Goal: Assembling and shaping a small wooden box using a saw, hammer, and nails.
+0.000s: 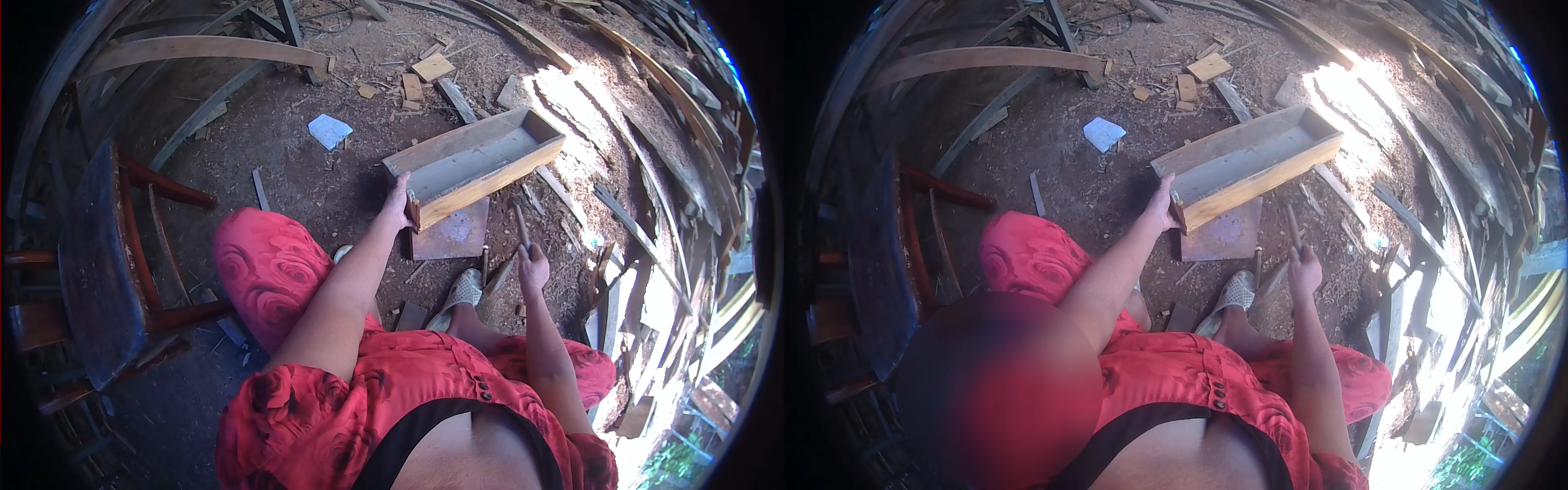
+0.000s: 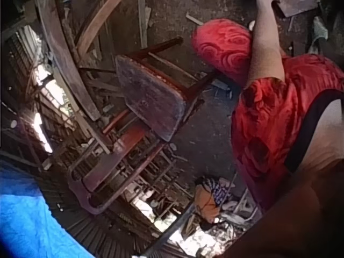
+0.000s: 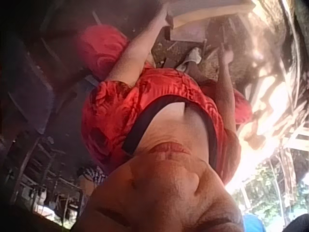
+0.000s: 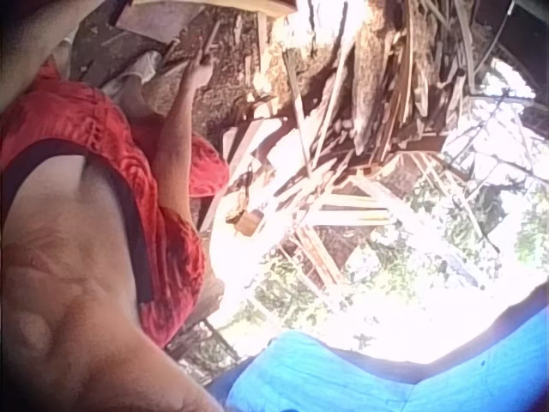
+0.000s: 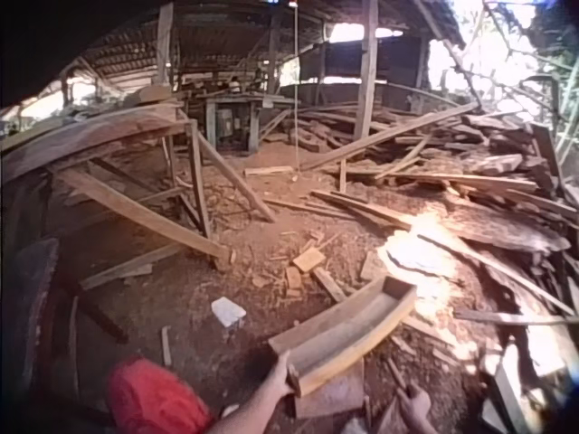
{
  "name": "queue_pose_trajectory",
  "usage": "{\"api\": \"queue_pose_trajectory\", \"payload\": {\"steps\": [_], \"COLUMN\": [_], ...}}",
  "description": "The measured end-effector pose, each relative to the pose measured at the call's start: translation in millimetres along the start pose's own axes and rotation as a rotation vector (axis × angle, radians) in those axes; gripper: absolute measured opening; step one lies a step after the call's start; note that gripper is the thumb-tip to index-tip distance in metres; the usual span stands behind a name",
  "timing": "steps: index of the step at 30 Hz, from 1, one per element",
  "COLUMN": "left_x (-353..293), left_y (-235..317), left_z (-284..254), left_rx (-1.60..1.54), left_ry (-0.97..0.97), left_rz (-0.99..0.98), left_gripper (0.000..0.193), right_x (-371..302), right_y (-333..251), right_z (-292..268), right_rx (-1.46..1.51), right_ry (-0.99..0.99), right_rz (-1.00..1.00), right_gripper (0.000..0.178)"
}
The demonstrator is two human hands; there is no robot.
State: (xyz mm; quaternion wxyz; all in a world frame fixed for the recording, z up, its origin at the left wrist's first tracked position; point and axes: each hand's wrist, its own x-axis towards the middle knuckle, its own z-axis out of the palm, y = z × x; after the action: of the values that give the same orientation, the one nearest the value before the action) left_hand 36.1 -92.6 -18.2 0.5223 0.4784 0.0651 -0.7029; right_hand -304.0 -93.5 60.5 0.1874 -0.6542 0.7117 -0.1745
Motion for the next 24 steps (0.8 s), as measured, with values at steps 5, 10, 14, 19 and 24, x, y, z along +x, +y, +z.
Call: {"api": "queue_pose_trajectory", "payload": {"steps": [5, 10, 14, 19, 24], "left_x": [-9, 0, 2, -32, -21], "left_y": [0, 8, 16, 28, 45], "left_z": [13, 2, -8, 25, 11], "left_rx": [0.008, 0.07, 0.19, 0.276, 0.346], "left_ry": [0.038, 0.09, 0.221, 0.25, 0.276], "left_rz": [0.025, -0.008, 0.071, 0.217, 0.076], "left_gripper": [0.086, 0.09, 0.096, 0.091, 0.093], "right_x": [-1, 4, 9, 30, 44], "right_y": [74, 110, 129, 100, -56], "right_z": [5, 28, 50, 48, 43], "right_rx": [-0.23, -0.232, -0.357, -0.366, 0.302], "right_ry": [0.004, -0.082, -0.28, -0.103, -0.298], "right_rz": [0.213, 0.257, 0.235, -0.077, -0.229], "right_gripper": [0.034, 0.036, 0.035, 0.048, 0.049]}}
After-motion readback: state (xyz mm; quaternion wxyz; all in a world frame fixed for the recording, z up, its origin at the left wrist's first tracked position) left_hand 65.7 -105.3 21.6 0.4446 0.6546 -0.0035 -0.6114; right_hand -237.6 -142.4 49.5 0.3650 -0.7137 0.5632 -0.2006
